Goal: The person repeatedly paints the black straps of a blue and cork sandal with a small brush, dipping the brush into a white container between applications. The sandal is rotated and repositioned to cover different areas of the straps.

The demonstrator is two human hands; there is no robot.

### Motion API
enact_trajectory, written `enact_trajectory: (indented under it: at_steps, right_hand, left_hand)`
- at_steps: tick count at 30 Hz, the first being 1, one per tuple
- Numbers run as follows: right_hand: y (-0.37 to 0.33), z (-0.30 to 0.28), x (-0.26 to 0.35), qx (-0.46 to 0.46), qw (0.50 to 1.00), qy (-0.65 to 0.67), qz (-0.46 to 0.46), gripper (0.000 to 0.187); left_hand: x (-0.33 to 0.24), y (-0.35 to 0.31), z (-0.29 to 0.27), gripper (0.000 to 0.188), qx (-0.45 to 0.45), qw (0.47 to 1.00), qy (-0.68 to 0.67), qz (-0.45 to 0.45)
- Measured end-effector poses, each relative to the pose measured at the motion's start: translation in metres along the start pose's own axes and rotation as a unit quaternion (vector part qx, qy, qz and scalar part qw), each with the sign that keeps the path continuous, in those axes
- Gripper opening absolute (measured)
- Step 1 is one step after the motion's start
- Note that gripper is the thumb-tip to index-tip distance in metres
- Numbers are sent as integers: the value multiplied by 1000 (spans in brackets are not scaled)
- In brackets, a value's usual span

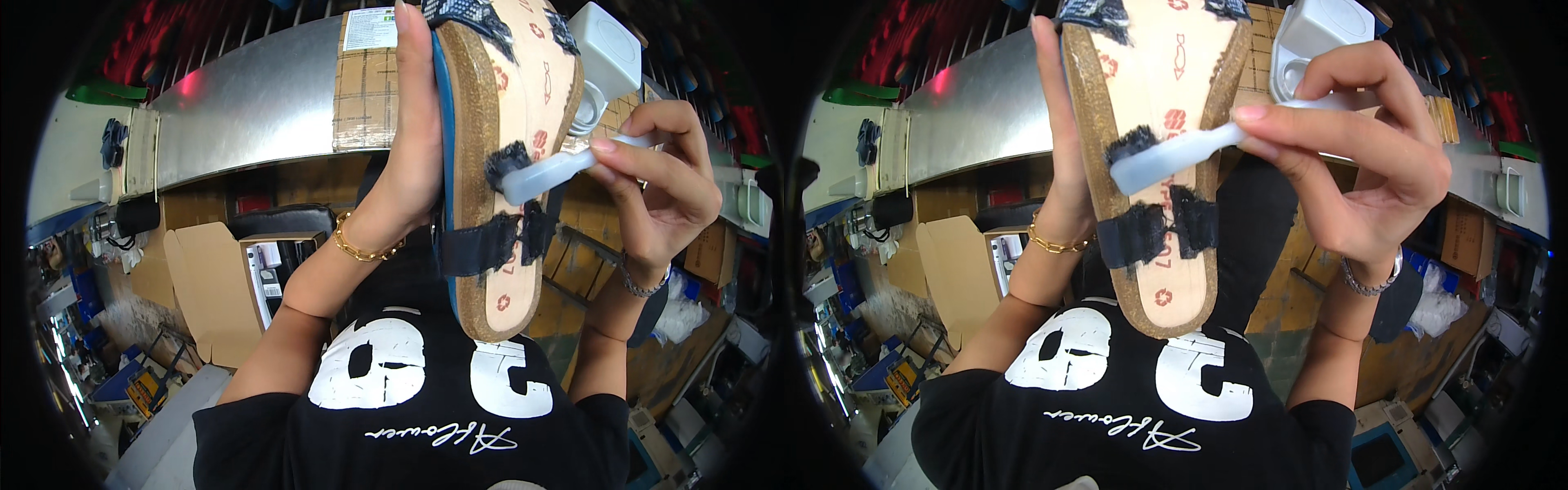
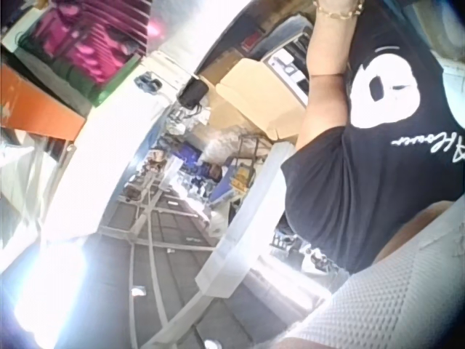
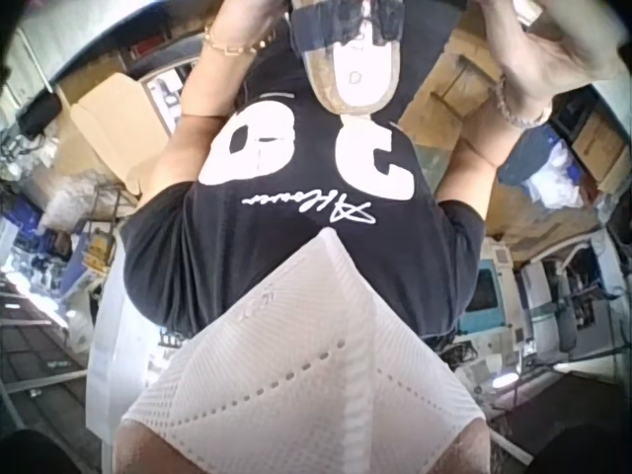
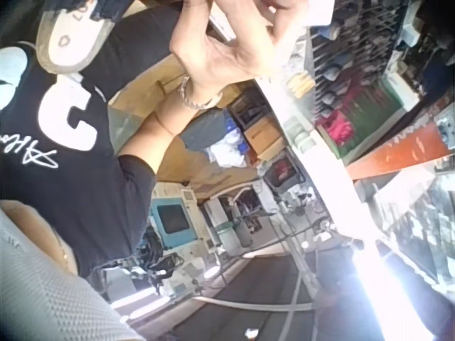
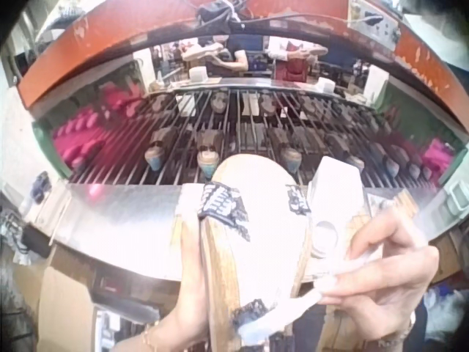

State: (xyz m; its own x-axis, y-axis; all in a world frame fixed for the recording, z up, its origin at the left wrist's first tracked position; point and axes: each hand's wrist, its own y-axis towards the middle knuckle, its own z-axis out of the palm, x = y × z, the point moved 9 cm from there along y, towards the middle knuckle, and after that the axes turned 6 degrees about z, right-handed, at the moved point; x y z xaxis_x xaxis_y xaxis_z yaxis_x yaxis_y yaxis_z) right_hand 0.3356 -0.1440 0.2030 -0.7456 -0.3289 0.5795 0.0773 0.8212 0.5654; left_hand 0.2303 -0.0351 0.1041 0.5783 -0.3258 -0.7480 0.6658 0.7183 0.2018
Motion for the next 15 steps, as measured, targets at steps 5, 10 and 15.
enact_trajectory:
  at_steps: [5, 10, 15]
  right_hand:
    - [-2, 4, 5, 43, 999, -1, 8, 33]
    - [-1, 6, 7, 60, 998, 2, 27, 32]
    - [-4, 4, 15, 26, 1000, -4, 4, 30]
  left_hand:
    - [0, -3, -12, 98, -19, 1000, 2, 3]
    - [-1, -5, -19, 97, -33, 999, 2, 11]
    - [-1, -5, -22, 96, -41, 999, 4, 17]
